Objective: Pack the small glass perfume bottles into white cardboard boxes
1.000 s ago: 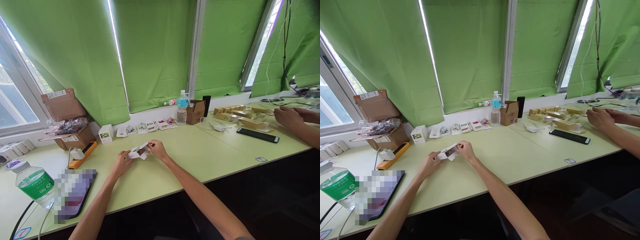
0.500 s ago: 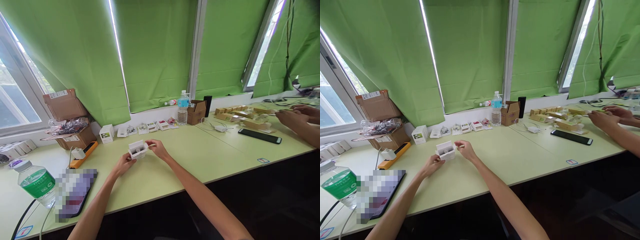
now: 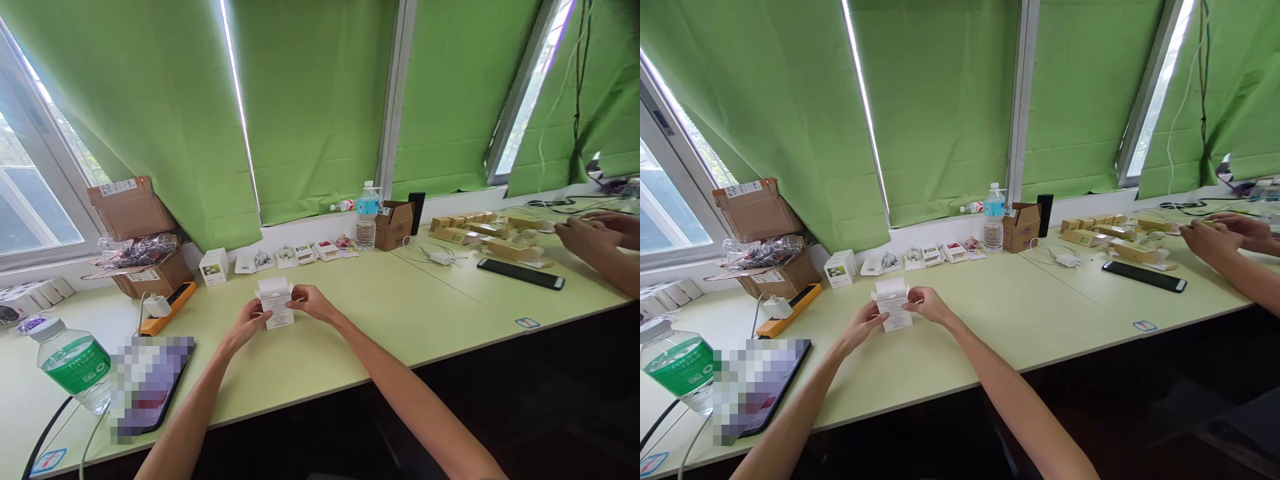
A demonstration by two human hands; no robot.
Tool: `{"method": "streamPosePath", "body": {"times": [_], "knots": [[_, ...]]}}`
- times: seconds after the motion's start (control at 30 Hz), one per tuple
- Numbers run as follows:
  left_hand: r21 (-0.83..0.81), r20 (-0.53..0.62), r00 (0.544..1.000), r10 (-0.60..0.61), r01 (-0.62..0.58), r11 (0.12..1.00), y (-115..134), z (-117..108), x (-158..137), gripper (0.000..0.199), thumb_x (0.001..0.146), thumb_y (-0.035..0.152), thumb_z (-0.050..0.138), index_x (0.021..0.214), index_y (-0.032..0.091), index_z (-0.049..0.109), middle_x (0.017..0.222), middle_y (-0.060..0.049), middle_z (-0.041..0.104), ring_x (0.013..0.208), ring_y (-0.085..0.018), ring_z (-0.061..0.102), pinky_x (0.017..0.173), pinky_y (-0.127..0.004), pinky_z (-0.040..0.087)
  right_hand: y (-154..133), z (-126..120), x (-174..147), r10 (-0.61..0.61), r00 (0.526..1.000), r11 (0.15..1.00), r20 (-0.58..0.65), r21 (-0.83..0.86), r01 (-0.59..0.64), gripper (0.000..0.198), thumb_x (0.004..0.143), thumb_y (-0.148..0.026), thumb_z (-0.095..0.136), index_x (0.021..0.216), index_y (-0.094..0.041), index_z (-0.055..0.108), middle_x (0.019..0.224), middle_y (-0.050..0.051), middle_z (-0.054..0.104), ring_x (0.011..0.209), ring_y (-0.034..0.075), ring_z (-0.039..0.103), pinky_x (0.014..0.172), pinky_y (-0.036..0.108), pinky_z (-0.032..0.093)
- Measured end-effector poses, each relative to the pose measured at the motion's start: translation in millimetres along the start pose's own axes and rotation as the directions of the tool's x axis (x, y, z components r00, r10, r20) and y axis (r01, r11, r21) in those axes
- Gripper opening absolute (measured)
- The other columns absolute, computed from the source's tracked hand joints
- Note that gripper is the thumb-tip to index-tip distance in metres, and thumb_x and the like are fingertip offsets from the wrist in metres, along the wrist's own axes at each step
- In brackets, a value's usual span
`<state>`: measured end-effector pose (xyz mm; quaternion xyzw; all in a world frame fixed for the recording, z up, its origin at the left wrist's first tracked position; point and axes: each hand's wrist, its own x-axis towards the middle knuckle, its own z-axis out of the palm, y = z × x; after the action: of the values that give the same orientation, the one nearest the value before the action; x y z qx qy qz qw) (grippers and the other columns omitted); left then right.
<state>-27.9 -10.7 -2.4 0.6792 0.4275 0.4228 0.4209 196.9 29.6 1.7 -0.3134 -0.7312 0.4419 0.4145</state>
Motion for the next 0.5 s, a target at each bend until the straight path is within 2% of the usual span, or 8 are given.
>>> {"method": "streamPosePath", "body": {"times": [0.33,0.5], "knots": [[-0.071,-0.110,0.994,0.022,-0.030,0.997,9,14,-2,0.050,0.081,0.051,0.053,0.114,0.013,0.058,0.111,-0.012,0.065,0.101,-0.024,0.060,0.089,-0.036,0.046,-9,8,-3,-0.001,1.000,0.996,-0.017,0.093,0.002,0.043,0.072,-0.054,0.065,0.090,-0.015,0.068,0.089,0.007,0.069,0.085,0.022,0.064,0.077,0.035,0.050],[-0.097,-0.187,0.982,0.000,-0.019,0.995,8,20,0,0.053,0.083,0.055,0.049,0.109,0.011,0.061,0.100,-0.011,0.068,0.093,-0.024,0.061,0.085,-0.035,0.046,-11,14,-3,-0.010,0.998,0.997,-0.062,0.075,0.014,0.044,0.076,-0.057,0.059,0.087,-0.015,0.066,0.087,0.006,0.069,0.085,0.021,0.064,0.075,0.033,0.051]]}}
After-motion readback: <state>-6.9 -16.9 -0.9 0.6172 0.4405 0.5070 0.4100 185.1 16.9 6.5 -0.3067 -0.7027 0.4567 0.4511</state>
